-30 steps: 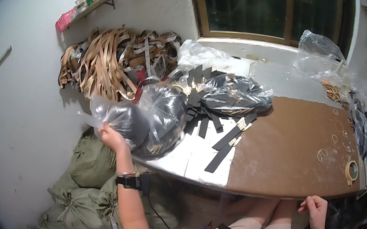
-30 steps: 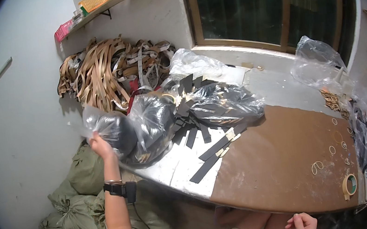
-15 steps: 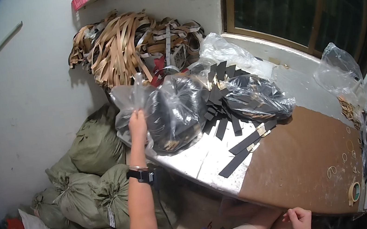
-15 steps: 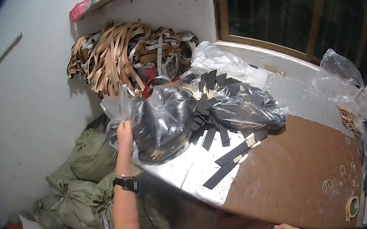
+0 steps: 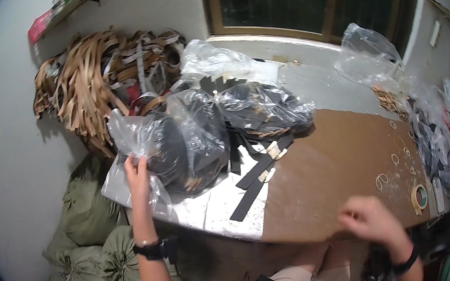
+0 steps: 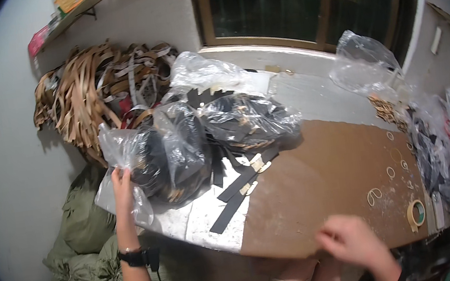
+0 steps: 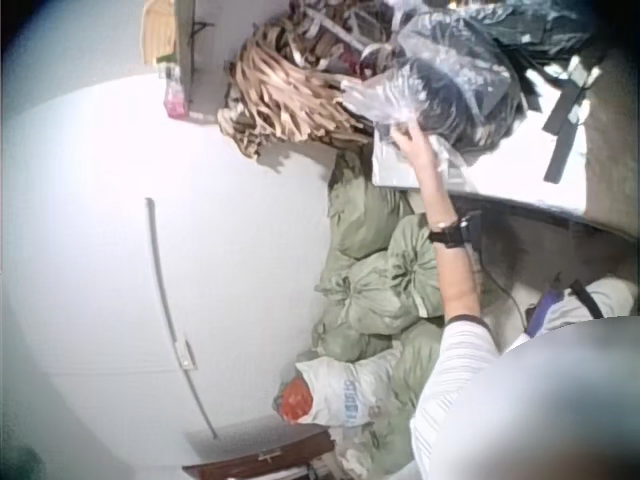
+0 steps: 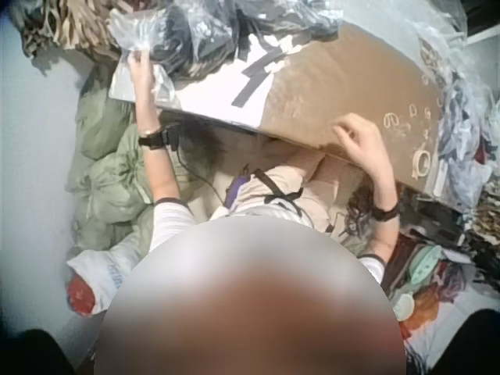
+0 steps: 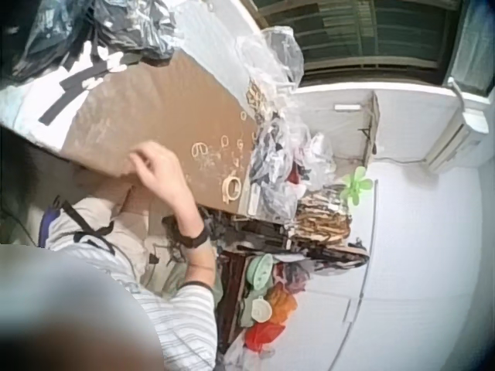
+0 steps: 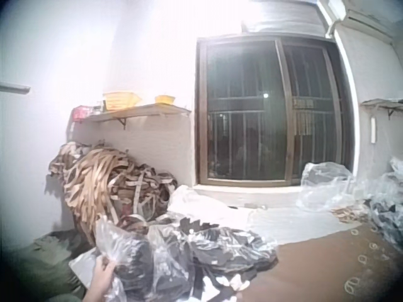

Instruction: The recorder is sorting and counting black straps with gold buckles and placing them into a plastic bag.

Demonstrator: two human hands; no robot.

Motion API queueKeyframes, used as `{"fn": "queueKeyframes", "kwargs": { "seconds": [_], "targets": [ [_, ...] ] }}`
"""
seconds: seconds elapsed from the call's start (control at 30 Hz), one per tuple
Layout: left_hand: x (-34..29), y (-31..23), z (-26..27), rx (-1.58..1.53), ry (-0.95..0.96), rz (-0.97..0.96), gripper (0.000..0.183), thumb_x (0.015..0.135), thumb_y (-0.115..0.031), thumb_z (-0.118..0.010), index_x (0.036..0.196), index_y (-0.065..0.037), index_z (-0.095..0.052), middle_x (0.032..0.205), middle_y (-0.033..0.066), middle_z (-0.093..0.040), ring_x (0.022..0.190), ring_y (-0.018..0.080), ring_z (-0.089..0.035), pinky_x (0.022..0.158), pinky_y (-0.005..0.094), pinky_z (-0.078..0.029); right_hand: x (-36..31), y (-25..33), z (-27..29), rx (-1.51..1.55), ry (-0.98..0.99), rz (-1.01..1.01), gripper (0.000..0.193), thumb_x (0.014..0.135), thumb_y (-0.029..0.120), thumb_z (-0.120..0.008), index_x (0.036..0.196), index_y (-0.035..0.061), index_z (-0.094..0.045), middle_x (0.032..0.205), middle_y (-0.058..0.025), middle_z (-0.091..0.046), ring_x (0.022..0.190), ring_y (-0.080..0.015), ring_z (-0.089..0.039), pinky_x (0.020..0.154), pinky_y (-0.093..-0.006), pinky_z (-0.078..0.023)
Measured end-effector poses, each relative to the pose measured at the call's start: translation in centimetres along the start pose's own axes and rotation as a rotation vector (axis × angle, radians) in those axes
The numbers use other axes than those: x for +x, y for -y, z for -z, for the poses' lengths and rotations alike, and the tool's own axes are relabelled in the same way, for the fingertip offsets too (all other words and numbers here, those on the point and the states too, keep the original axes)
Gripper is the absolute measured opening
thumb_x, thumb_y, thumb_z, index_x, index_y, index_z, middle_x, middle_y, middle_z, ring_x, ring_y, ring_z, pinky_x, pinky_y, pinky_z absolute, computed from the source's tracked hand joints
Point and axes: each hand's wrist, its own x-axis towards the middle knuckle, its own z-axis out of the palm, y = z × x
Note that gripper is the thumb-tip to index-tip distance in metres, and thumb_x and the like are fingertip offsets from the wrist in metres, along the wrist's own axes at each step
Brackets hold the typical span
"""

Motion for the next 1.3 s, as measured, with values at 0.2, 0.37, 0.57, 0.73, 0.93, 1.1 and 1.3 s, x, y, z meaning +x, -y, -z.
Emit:
{"fn": "queueKeyframes", "kwargs": {
  "seconds": [0.2, 0.37, 0.57, 0.73, 0.93, 1.1, 1.3],
  "targets": [
    [-7.4, -4.7, 3.6, -0.016, 0.192, 0.097, 0.057, 0.099, -0.013, -0.057, 0.150, -0.008, -0.032, 0.136, 0.0134, -0.046, 0.119, 0.0191, -0.050, 0.102, 0.0314, -0.040, 17.7, -3.0, 4.8, 0.030, 0.055, 0.055, 0.026, 0.090, 0.019, -0.064, 0.108, 0.0015, -0.067, 0.081, -0.0069, -0.064, 0.072, -0.0153, -0.061, 0.065, -0.0297, -0.052],
    [-10.6, -5.1, 2.8, 0.111, 0.249, 0.001, 0.060, 0.092, -0.006, -0.063, 0.146, -0.006, -0.038, 0.122, 0.0088, -0.054, 0.099, 0.0121, -0.056, 0.084, 0.0274, -0.049, 27.0, -9.6, 2.1, -0.118, -0.231, 0.038, 0.043, 0.079, 0.025, -0.071, 0.116, 0.0049, -0.065, 0.116, -0.0203, -0.063, 0.098, -0.0315, -0.064, 0.087, -0.0383, -0.052],
    [-10.6, -2.9, 5.9, 0.363, 0.146, 0.051, 0.046, 0.089, -0.015, -0.071, 0.131, -0.005, -0.056, 0.112, 0.0076, -0.061, 0.081, 0.0142, -0.059, 0.075, 0.0274, -0.049, 30.4, -2.0, -5.3, -0.114, -0.437, 0.354, 0.027, 0.082, 0.015, -0.070, 0.105, 0.0032, -0.067, 0.099, -0.0136, -0.064, 0.097, -0.0295, -0.063, 0.082, -0.0386, -0.051],
    [-11.2, -5.9, 5.7, 0.251, 0.197, -0.082, 0.017, 0.095, -0.014, -0.063, 0.102, 0.000, -0.059, 0.089, 0.0034, -0.065, 0.080, 0.0126, -0.060, 0.077, 0.0275, -0.049, 29.1, 17.1, -10.9, 0.329, 0.053, 0.581, 0.025, 0.092, 0.022, -0.060, 0.094, 0.0002, -0.073, 0.087, -0.0142, -0.064, 0.082, -0.0286, -0.064, 0.075, -0.0370, -0.050],
    [-11.9, -8.7, 7.4, -0.286, 0.094, 0.015, 0.010, 0.101, -0.011, -0.055, 0.107, -0.003, -0.054, 0.084, 0.0021, -0.062, 0.072, 0.0043, -0.056, 0.065, 0.0212, -0.049, 32.1, 25.3, -21.8, -0.310, 0.008, 0.403, 0.055, 0.091, 0.050, -0.060, 0.078, -0.0021, -0.072, 0.075, -0.0228, -0.068, 0.068, -0.0391, -0.066, 0.069, -0.0424, -0.052],
    [-11.9, -9.5, 10.0, -0.249, 0.065, 0.038, 0.009, 0.097, -0.005, -0.060, 0.104, -0.004, -0.055, 0.076, -0.0014, -0.058, 0.064, 0.0024, -0.053, 0.057, 0.0181, -0.046, 35.3, 22.7, -23.2, 0.437, 0.074, 0.211, 0.038, 0.093, 0.035, -0.066, 0.085, -0.0021, -0.071, 0.071, -0.0052, -0.065, 0.059, -0.0179, -0.058, 0.058, -0.0327, -0.048],
    [-9.8, -6.3, 13.4, -0.319, -0.068, 0.151, 0.013, 0.094, -0.005, -0.062, 0.104, -0.005, -0.054, 0.072, -0.0028, -0.054, 0.057, 0.0020, -0.046, 0.050, 0.0178, -0.039, 34.4, 22.2, -20.6, 1.201, 0.413, 0.004, 0.022, 0.100, 0.031, -0.060, 0.103, 0.0093, -0.060, 0.087, 0.0031, -0.057, 0.072, -0.0062, -0.047, 0.061, -0.0219, -0.040]
  ]
}}
